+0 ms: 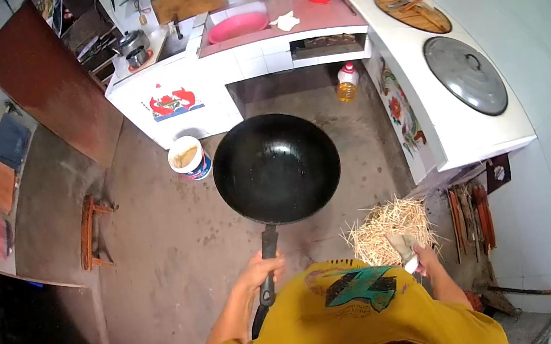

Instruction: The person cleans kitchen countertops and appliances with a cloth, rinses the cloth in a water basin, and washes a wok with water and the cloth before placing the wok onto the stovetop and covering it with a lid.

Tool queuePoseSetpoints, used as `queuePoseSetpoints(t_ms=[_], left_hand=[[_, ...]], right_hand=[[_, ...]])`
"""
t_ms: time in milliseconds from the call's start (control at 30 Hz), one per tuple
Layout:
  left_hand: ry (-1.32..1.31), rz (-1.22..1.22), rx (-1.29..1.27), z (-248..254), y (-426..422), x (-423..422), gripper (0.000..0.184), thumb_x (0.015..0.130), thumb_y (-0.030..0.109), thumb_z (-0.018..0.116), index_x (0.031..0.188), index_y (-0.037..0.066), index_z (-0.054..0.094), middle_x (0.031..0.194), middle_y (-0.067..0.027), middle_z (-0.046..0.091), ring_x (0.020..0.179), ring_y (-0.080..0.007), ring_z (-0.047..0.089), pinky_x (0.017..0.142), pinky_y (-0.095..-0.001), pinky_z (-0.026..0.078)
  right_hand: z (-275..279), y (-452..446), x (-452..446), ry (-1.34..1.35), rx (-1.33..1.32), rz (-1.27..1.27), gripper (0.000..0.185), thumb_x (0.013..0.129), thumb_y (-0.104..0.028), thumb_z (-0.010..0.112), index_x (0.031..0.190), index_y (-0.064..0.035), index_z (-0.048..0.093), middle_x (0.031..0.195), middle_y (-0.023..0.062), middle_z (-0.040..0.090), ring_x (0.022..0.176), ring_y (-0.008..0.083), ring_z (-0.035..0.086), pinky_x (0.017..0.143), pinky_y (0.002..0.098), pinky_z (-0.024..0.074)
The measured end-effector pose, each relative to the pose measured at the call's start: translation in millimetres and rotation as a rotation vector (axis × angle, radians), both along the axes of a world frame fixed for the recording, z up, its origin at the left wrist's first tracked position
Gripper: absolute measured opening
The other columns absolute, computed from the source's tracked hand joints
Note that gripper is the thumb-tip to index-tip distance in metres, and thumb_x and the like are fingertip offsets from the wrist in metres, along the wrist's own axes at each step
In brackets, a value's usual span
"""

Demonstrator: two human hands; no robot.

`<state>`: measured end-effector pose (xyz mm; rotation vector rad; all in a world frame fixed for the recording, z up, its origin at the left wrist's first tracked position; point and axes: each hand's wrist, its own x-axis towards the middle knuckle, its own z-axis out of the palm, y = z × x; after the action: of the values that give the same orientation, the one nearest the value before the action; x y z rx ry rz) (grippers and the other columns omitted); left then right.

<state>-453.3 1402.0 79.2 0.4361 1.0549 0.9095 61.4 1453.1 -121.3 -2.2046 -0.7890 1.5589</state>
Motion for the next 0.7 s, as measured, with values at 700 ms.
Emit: queuePoseSetpoints(t_ms=[700], left_hand=[[-0.132,0.422,0.011,25,425,-105,0.019,0.084,-0.001,0.062,0.091,0.009,0.047,0.071,-0.0027,0.048,0.053,-0.0109,0.047,0.045,-0.0247,0.04]], right_hand=[[147,726,-227,0.464,0.56,0.191,0.026,0.088,-0.021,0.063,0.107,-0.0035,0.061,0.095,0.0085,0.065,0.087,0.0189,0.061,0.077,0.0337,0.05]])
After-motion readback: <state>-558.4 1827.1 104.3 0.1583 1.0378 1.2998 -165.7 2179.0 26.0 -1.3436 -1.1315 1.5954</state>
